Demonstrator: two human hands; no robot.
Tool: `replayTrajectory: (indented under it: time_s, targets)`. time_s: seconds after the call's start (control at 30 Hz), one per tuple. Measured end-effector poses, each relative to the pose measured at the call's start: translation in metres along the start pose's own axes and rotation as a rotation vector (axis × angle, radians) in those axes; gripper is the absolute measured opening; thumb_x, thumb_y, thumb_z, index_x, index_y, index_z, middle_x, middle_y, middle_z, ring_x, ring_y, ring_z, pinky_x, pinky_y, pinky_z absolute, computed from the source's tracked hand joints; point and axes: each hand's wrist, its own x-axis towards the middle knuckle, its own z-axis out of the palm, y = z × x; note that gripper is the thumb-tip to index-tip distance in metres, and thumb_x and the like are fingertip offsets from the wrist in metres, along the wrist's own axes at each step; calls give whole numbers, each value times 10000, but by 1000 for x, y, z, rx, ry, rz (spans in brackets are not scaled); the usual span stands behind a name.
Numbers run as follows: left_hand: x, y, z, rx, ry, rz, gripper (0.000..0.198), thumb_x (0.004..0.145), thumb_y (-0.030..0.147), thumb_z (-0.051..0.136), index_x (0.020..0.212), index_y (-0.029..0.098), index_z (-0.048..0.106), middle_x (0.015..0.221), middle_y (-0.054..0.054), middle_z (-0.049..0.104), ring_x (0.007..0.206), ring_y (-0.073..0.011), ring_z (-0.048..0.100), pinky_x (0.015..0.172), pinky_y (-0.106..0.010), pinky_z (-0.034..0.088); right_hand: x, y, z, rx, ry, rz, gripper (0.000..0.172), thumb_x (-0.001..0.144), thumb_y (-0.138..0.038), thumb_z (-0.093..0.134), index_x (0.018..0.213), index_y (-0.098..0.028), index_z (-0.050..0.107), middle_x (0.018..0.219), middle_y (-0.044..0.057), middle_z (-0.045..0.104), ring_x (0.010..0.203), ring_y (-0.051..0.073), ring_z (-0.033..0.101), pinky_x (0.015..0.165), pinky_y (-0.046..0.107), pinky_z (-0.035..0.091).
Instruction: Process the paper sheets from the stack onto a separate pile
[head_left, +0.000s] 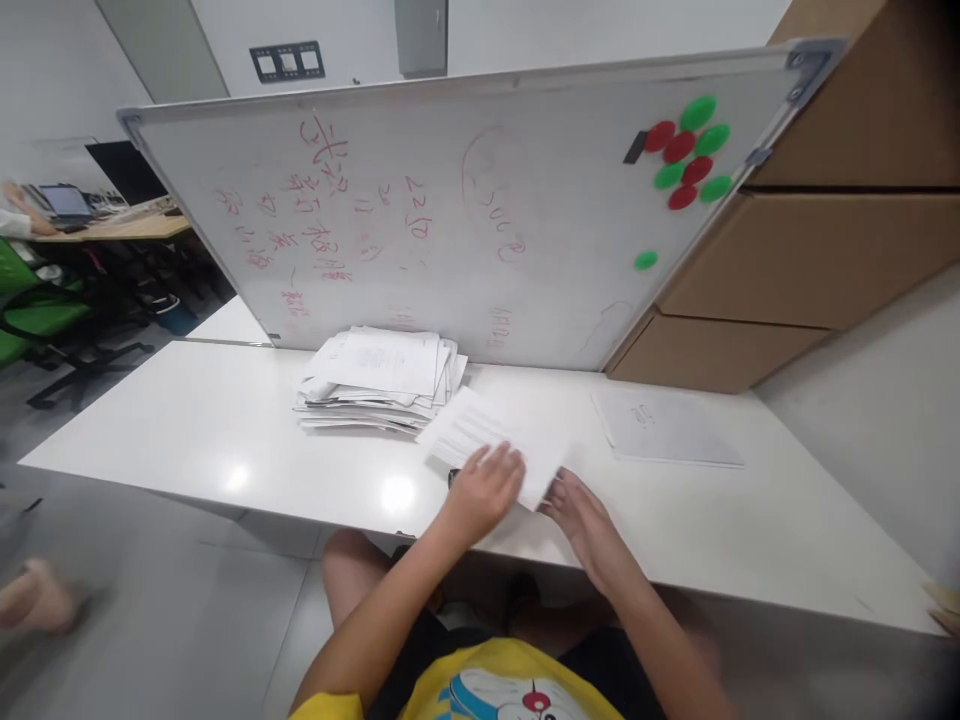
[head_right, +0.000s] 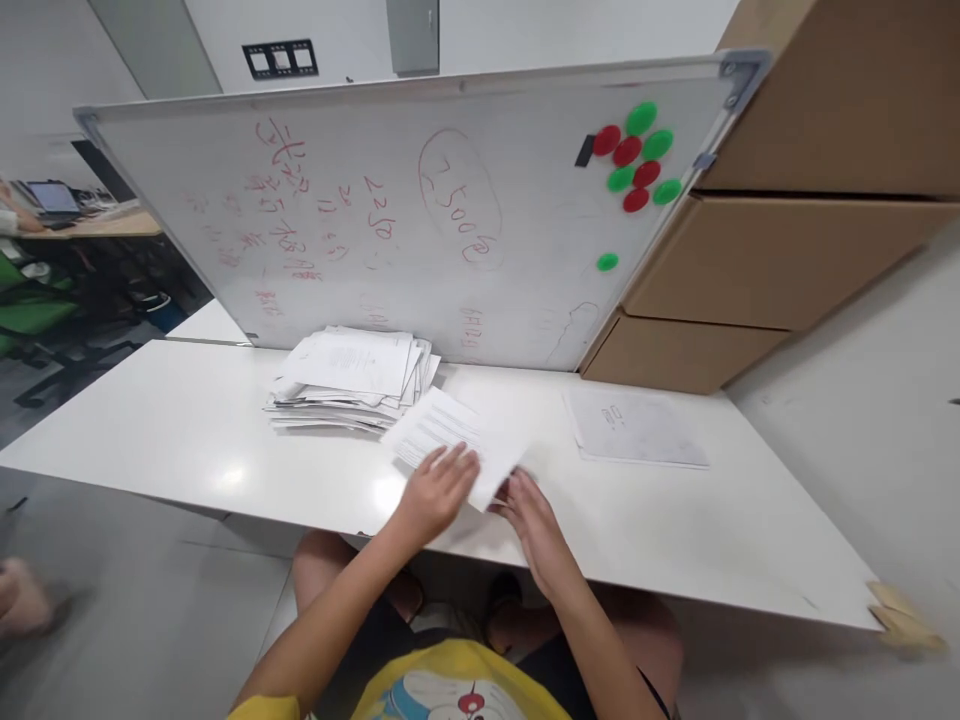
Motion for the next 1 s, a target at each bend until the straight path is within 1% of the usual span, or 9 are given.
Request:
replayTrajectory:
  time_s: [0.1,0.2,0.27,0.4,0.57,0.67,0.8,0.9,1.0]
  targets:
    - [10,22,0,-54,-104,204,367,917,107,424,1258,138,556,1319,-140,591,1365,-241,413,1115,-423,385,8,6,16,116,75,13,521,768,-541,644,1173,-215,601,1152,96,700,1115,271,630,948,384,512]
    - [25,-5,-11,-132,-238,290,420,871,125,485,1282,176,550,1367,-101,558,1392,-240,369,1145,-444,331,11,21,2,106,159,-16,567,730,-487,695,1200,-186,599,1166,101,697,1161,285,606,1012,419,474]
    - [33,-46,-23,-115,-290,141,476,847,162,515,1321,204,524,1420,-82,508,1409,-262,332,1146,-482,302,9,30,-21,130,220,21,574,721,-478,709,1201,-180,606,1161,96,703,1148,286,616,1022,434,469]
    - [30,-136,-44,165,-309,-456,547,863,182,491,1403,127,427,1465,-166,433,1405,-325,315,1124,-544,255,-5,41,-76,148,217,168,535,687,-449,767,1146,-199,652,1124,69,724,1104,274,644,1012,398,485]
    - [11,-166,-54,250,-304,-484,386,930,199,386,1271,141,556,1351,-139,563,1262,-284,493,1058,-472,340,-28,44,-123,40,140,287,565,681,-457,783,1171,-213,643,1216,79,687,1149,283,619,986,390,500]
    - [3,-132,-56,281,-244,-533,384,911,145,380,1235,133,585,1308,-146,597,1222,-308,527,966,-473,402,-39,41,-133,-28,106,307,585,684,-459,776,1189,-210,620,1231,100,677,1123,308,632,944,427,518]
    - [-2,-31,-43,279,-95,-588,447,897,81,349,1302,114,537,1296,-167,601,1225,-319,535,917,-466,423,-46,42,-129,-101,85,266,511,697,-441,751,1136,-211,628,1157,102,710,1059,321,661,896,443,534]
    - [-1,64,-15,161,-78,-348,467,871,34,366,1311,81,513,1280,-177,605,1241,-287,530,955,-416,410,-46,53,-123,-44,65,252,502,707,-407,733,1160,-222,617,1146,87,715,1062,308,659,918,444,522]
    - [1,132,19,-32,-249,-78,345,904,117,437,1220,59,565,1116,-178,672,1218,-294,544,914,-397,434,-43,67,-119,19,82,229,505,718,-427,714,1172,-226,623,1135,73,720,1074,294,653,934,447,515]
